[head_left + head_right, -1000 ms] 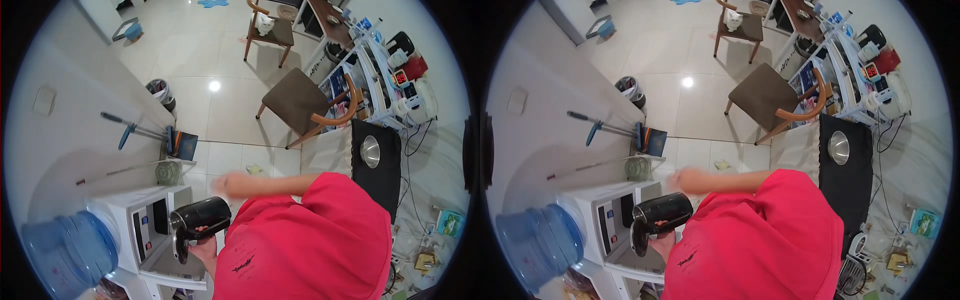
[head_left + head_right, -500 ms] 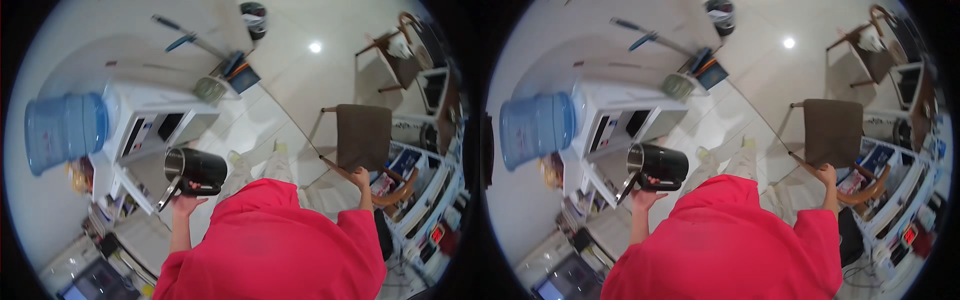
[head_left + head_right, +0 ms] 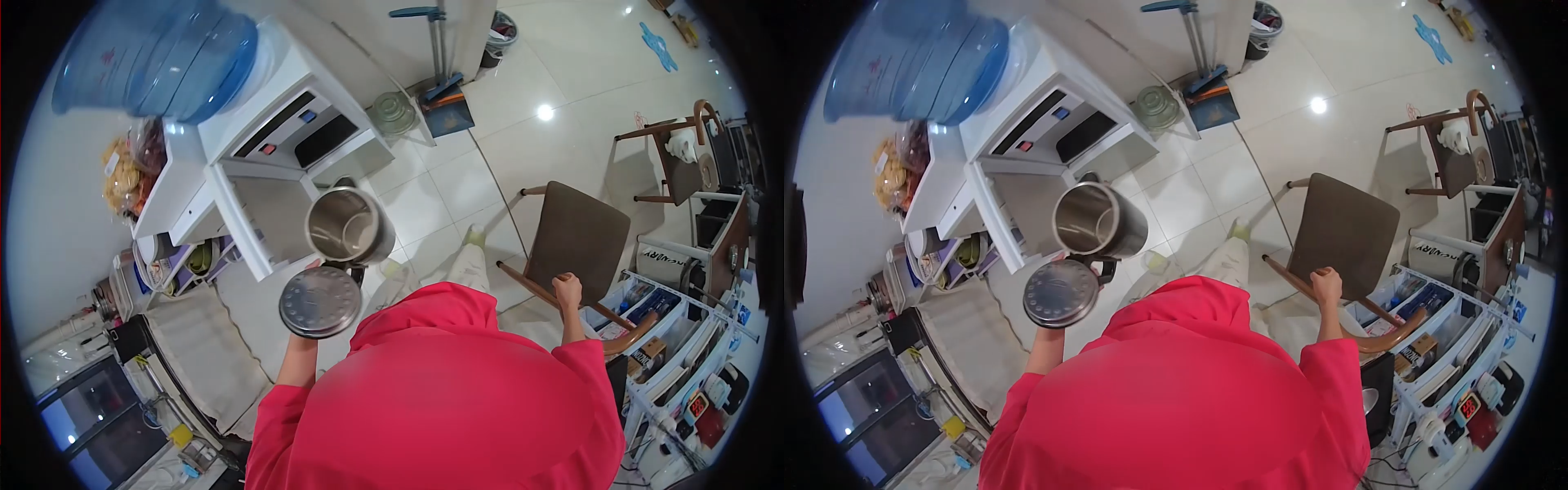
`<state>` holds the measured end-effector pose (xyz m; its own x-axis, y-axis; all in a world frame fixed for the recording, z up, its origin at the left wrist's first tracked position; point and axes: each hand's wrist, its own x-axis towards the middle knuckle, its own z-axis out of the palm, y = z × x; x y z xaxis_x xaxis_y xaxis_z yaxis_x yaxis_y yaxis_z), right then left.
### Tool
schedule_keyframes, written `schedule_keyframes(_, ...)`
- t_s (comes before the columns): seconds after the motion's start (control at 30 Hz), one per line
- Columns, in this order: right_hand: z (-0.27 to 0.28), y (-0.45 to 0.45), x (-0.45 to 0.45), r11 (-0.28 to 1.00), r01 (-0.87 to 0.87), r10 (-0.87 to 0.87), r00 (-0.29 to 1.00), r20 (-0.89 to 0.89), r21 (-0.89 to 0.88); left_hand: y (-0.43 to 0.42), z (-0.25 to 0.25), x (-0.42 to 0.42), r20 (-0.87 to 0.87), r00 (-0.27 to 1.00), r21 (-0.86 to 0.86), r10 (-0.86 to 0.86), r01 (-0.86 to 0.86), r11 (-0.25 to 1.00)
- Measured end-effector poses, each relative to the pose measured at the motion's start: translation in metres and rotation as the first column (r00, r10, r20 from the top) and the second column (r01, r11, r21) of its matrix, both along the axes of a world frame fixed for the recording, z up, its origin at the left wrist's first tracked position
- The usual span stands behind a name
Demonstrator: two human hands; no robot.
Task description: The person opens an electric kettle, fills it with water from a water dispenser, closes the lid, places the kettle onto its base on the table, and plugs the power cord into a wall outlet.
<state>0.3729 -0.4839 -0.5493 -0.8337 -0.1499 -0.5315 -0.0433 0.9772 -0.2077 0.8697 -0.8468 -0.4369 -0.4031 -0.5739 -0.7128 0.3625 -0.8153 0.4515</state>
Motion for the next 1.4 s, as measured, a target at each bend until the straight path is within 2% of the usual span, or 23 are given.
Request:
schedule_keyframes(0.07, 0.0, -0.016, 0.038, 0.999, -0.027, 0.026, 1.0, 0.008, 0.024, -0.014, 0.008, 0.012, -0.325, 0.944, 0.034, -0.063, 0.078, 0.996)
schedule_keyframes(0.1, 0.0, -0.023, 0.061, 0.999, -0.027, 0.026, 0.999, 0.027, 0.029, -0.02, 0.003, 0.019, -0.166, 0.976, -0.075, -0.139, 0.128, 0.989)
schedule_keyframes(0.13, -0.002, -0.026, 0.083, 0.999, -0.028, 0.026, 0.998, 0.048, 0.037, -0.025, -0.004, 0.029, -0.175, 0.975, -0.075, -0.134, 0.122, 0.99)
schedule_keyframes(0.2, -0.01, -0.03, 0.127, 1.0, -0.012, 0.012, 0.999, 0.051, 0.004, -0.031, -0.018, 0.044, -0.097, 0.982, -0.306, -0.161, 0.125, 0.944)
schedule_keyframes(0.23, -0.01, -0.034, 0.153, 0.994, -0.107, 0.107, 0.994, 0.038, 0.015, -0.039, -0.019, 0.045, -0.184, 0.979, -0.197, -0.084, 0.047, 0.979)
schedule_keyframes(0.27, -0.011, -0.035, 0.177, 0.979, -0.201, 0.2, 0.979, 0.027, 0.026, -0.043, -0.028, 0.05, -0.191, 0.979, -0.19, -0.075, 0.038, 0.981)
schedule_keyframes(0.33, -0.011, -0.038, 0.222, 0.964, -0.266, 0.265, 0.962, 0.073, 0.006, -0.059, -0.042, 0.052, -0.208, 0.97, -0.327, -0.127, 0.054, 0.943)
schedule_keyframes(0.4, -0.004, -0.044, 0.271, 0.971, -0.239, 0.234, 0.963, 0.133, 0.018, -0.071, -0.043, 0.051, -0.221, 0.962, -0.366, -0.159, 0.069, 0.928)
schedule_keyframes(0.47, -0.015, -0.033, 0.31, 0.957, -0.284, 0.29, 0.936, 0.201, -0.062, -0.074, -0.04, 0.047, -0.082, 0.974, -0.43, -0.209, 0.155, 0.889)
schedule_keyframes(0.5, -0.018, -0.029, 0.324, 0.95, -0.296, 0.31, 0.92, 0.239, -0.095, -0.079, -0.05, 0.046, -0.269, 0.934, -0.414, -0.237, 0.11, 0.904)
schedule_keyframes(0.63, -0.028, -0.039, 0.34, 0.944, -0.317, 0.329, 0.882, 0.338, -0.091, -0.078, -0.069, 0.03, -0.222, 0.944, -0.488, -0.245, 0.11, 0.866)
schedule_keyframes(0.9, -0.043, -0.122, 0.236, 0.927, -0.371, 0.363, 0.863, 0.35, -0.047, -0.083, -0.052, 0.037, -0.219, 0.974, -0.333, -0.067, -0.01, 0.943)
schedule_keyframes(1.0, -0.048, -0.171, 0.167, 0.892, -0.451, 0.424, 0.829, 0.365, -0.012, -0.087, -0.047, 0.024, -0.206, 0.977, -0.273, 0.05, -0.107, 0.956)
schedule_keyframes(1.1, -0.054, -0.23, 0.087, 0.804, -0.592, 0.526, 0.753, 0.395, 0.057, -0.094, -0.046, -0.004, -0.196, 0.964, -0.213, 0.177, -0.218, 0.952)
schedule_keyframes(1.17, -0.055, -0.269, 0.031, 0.684, -0.719, 0.618, 0.662, 0.423, 0.125, -0.108, -0.046, -0.026, -0.197, 0.949, -0.191, 0.247, -0.285, 0.939)
schedule_keyframes(1.2, -0.061, -0.292, -0.006, 0.533, -0.828, 0.723, 0.552, 0.416, 0.172, -0.116, -0.048, -0.036, -0.2, 0.941, -0.189, 0.272, -0.31, 0.932)
schedule_keyframes(1.27, -0.073, -0.349, -0.066, 0.19, -0.943, 0.874, 0.29, 0.391, 0.275, -0.131, -0.051, -0.048, -0.213, 0.925, -0.194, 0.314, -0.355, 0.915)
schedule_keyframes(1.3, -0.071, -0.377, -0.098, 0.106, -0.937, 0.91, 0.226, 0.347, 0.332, -0.137, -0.05, -0.055, -0.206, 0.922, -0.17, 0.327, -0.363, 0.916)
schedule_keyframes(1.33, -0.058, -0.423, -0.113, 0.154, -0.928, 0.931, 0.251, 0.264, 0.34, -0.146, -0.051, -0.059, -0.209, 0.918, -0.169, 0.337, -0.373, 0.912)
schedule_keyframes(1.37, -0.039, -0.477, -0.13, 0.326, -0.921, 0.911, 0.367, 0.191, 0.215, -0.155, -0.053, -0.061, -0.219, 0.913, -0.182, 0.343, -0.384, 0.905)
schedule_keyframes(1.4, -0.049, -0.516, -0.138, 0.356, -0.927, 0.93, 0.364, 0.057, 0.117, -0.157, -0.055, -0.058, -0.225, 0.914, -0.204, 0.337, -0.382, 0.901)
